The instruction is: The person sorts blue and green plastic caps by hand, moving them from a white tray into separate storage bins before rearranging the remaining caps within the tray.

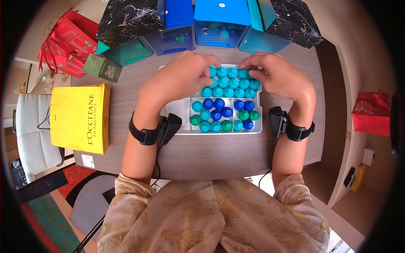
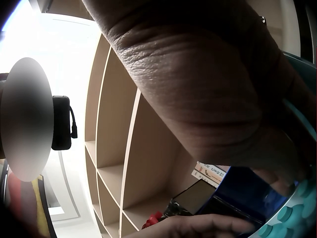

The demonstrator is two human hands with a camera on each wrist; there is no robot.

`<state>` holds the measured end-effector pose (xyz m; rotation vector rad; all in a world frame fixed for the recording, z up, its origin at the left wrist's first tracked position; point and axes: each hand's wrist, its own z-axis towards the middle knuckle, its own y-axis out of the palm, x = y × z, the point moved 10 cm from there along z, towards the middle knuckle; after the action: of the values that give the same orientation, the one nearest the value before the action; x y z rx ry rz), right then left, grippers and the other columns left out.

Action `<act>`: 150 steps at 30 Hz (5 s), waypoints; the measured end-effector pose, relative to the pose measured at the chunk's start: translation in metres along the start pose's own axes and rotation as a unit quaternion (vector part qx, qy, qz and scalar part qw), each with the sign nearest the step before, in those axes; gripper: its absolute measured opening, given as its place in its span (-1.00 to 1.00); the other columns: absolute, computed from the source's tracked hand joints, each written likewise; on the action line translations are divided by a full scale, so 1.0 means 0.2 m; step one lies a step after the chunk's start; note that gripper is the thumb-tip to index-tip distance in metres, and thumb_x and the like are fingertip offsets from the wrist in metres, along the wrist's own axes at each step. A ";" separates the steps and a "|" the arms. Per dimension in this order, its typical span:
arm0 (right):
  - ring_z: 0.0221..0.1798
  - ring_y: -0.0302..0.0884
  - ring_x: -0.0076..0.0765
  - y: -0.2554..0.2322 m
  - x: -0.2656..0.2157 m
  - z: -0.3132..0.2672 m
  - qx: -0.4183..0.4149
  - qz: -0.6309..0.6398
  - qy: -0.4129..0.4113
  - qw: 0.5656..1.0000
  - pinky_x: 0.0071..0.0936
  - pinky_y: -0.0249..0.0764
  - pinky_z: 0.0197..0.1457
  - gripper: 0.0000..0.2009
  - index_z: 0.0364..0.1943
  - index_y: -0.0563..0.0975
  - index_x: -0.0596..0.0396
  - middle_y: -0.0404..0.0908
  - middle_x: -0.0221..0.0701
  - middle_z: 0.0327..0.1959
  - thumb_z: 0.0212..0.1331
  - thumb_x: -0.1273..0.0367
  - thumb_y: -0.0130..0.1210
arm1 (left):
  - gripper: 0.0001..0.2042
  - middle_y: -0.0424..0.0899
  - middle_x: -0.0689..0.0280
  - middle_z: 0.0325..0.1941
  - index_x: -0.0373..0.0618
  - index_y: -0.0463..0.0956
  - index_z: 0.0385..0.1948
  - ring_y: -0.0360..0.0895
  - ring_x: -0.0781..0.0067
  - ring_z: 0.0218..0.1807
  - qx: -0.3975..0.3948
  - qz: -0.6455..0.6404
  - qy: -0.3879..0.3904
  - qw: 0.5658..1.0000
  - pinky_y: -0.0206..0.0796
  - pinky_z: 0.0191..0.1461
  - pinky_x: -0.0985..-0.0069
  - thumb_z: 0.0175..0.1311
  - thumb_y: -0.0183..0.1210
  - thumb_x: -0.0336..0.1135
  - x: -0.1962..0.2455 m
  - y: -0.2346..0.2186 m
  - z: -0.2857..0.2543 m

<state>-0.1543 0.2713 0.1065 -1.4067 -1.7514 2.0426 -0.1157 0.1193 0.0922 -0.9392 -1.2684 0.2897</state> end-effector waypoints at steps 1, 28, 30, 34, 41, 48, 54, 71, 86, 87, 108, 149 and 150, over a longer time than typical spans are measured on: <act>0.01 0.71 0.07 0.00 0.00 0.00 -0.004 -0.004 0.001 1.000 -0.21 0.61 0.10 -0.74 0.04 0.70 0.22 0.74 -0.09 -0.04 0.29 0.58 0.18 | -0.63 0.78 0.07 -0.26 -0.23 0.64 0.09 0.76 0.07 -0.24 0.001 0.006 -0.009 1.000 0.58 -0.14 0.31 0.24 0.41 -0.48 0.00 -0.02 0.00; 0.17 0.64 0.13 0.07 -0.07 0.03 -0.023 0.002 -0.030 0.999 -0.14 0.55 0.29 -0.70 0.03 0.72 0.20 0.74 -0.11 0.09 0.29 0.56 0.07 | -0.75 0.72 0.05 0.02 -0.23 0.65 0.06 0.60 -0.15 0.09 0.037 0.063 0.120 0.990 0.47 0.19 0.12 0.40 0.17 -0.49 0.07 0.04 0.00; 0.18 0.65 0.13 0.06 -0.07 0.02 -0.019 0.003 -0.030 0.999 -0.15 0.55 0.29 -0.71 0.04 0.72 0.21 0.74 -0.11 0.10 0.30 0.55 0.08 | -0.73 0.72 0.05 0.03 -0.22 0.64 0.09 0.62 -0.13 0.08 0.041 0.062 0.120 0.990 0.47 0.18 0.13 0.41 0.18 -0.46 0.06 0.03 -0.01; 0.17 0.66 0.13 0.05 -0.07 0.01 -0.017 0.008 -0.017 1.000 -0.15 0.56 0.28 -0.73 0.05 0.70 0.23 0.74 -0.10 0.11 0.34 0.51 0.11 | -0.64 0.73 0.05 0.04 -0.20 0.61 0.17 0.67 -0.05 0.04 0.031 0.065 0.089 0.993 0.52 0.14 0.17 0.35 0.30 -0.42 0.09 -0.04 -0.06; 0.15 0.67 0.12 0.04 -0.07 0.01 -0.017 0.010 -0.006 1.000 -0.15 0.57 0.26 -0.74 0.05 0.70 0.23 0.75 -0.10 0.09 0.35 0.49 0.12 | -0.40 0.73 0.03 0.02 -0.21 0.60 0.20 0.71 0.03 0.00 -0.006 0.081 0.044 0.996 0.56 0.10 0.22 0.01 0.54 -0.46 0.02 -0.03 -0.07; 0.14 0.66 0.12 0.05 -0.07 0.02 -0.021 0.000 -0.026 0.999 -0.15 0.56 0.25 -0.74 0.03 0.70 0.23 0.75 -0.10 0.08 0.33 0.51 0.11 | -0.41 0.75 0.04 -0.02 -0.23 0.63 0.15 0.71 0.02 -0.01 -0.001 0.082 0.055 0.995 0.55 0.12 0.21 -0.05 0.53 -0.50 0.01 -0.01 -0.05; 0.15 0.66 0.12 0.05 -0.08 0.02 -0.023 0.003 -0.017 1.000 -0.15 0.56 0.25 -0.74 0.03 0.70 0.22 0.75 -0.11 0.08 0.32 0.52 0.11 | -0.42 0.76 0.03 -0.01 -0.21 0.64 0.15 0.73 0.02 0.00 -0.011 0.082 0.060 0.995 0.57 0.11 0.21 -0.05 0.51 -0.53 0.04 -0.02 -0.04; -0.01 0.69 0.19 -0.03 -0.01 -0.03 0.033 0.019 -0.013 0.999 -0.12 0.60 0.09 -0.75 0.03 0.69 0.21 0.75 0.00 -0.07 0.36 0.50 0.09 | -0.33 0.76 0.22 -0.04 -0.06 0.55 0.28 0.60 -0.03 0.13 -0.014 0.105 -0.030 0.994 0.46 0.24 0.19 0.00 0.45 -0.61 -0.04 0.04 -0.04; 0.00 0.71 0.16 0.02 -0.05 0.01 0.003 0.007 -0.017 1.000 -0.10 0.60 0.13 -0.74 -0.01 0.72 0.19 0.77 -0.05 -0.08 0.36 0.51 0.05 | -0.39 0.79 0.09 -0.01 -0.11 0.59 0.24 0.71 -0.06 0.03 -0.007 0.091 0.001 0.996 0.56 0.09 0.20 0.04 0.45 -0.58 0.00 -0.01 -0.05; 0.01 0.70 0.16 0.02 -0.05 0.01 0.003 0.011 -0.017 1.000 -0.10 0.60 0.14 -0.74 -0.01 0.72 0.20 0.77 -0.05 -0.07 0.35 0.52 0.05 | -0.41 0.79 0.07 -0.01 -0.13 0.61 0.23 0.71 -0.06 0.01 -0.006 0.088 0.007 0.996 0.57 0.07 0.20 0.04 0.45 -0.58 0.00 -0.01 -0.05; 0.15 0.67 0.11 0.10 -0.09 0.04 -0.031 -0.018 -0.040 0.999 -0.18 0.59 0.24 -0.66 0.12 0.67 0.20 0.73 -0.12 0.11 0.30 0.61 0.09 | -0.59 0.72 0.04 0.04 -0.24 0.63 0.05 0.60 -0.16 0.15 0.036 0.078 0.133 0.987 0.44 0.31 0.10 0.10 0.24 -0.65 0.10 0.05 -0.02; -0.04 0.70 0.20 -0.01 -0.01 0.00 0.020 0.013 -0.011 1.000 -0.09 0.59 0.07 -0.75 0.00 0.71 0.18 0.77 -0.01 -0.14 0.40 0.49 0.03 | -0.41 0.74 0.11 0.06 -0.14 0.62 0.18 0.58 -0.03 0.26 0.014 0.130 0.012 0.991 0.44 0.34 0.18 -0.03 0.48 -0.56 0.02 -0.01 -0.07; -0.04 0.70 0.21 -0.01 -0.01 0.00 0.019 0.013 -0.011 1.000 -0.09 0.59 0.07 -0.76 0.00 0.71 0.18 0.76 -0.01 -0.14 0.40 0.49 0.03 | -0.41 0.74 0.12 0.03 -0.13 0.62 0.17 0.59 -0.02 0.24 0.024 0.129 0.021 0.991 0.45 0.31 0.18 -0.03 0.48 -0.55 0.03 -0.02 -0.07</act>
<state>-0.1538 0.2710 0.1086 -1.4089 -1.7022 2.0999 -0.1025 0.1139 0.0994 -1.0639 -1.0973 0.4991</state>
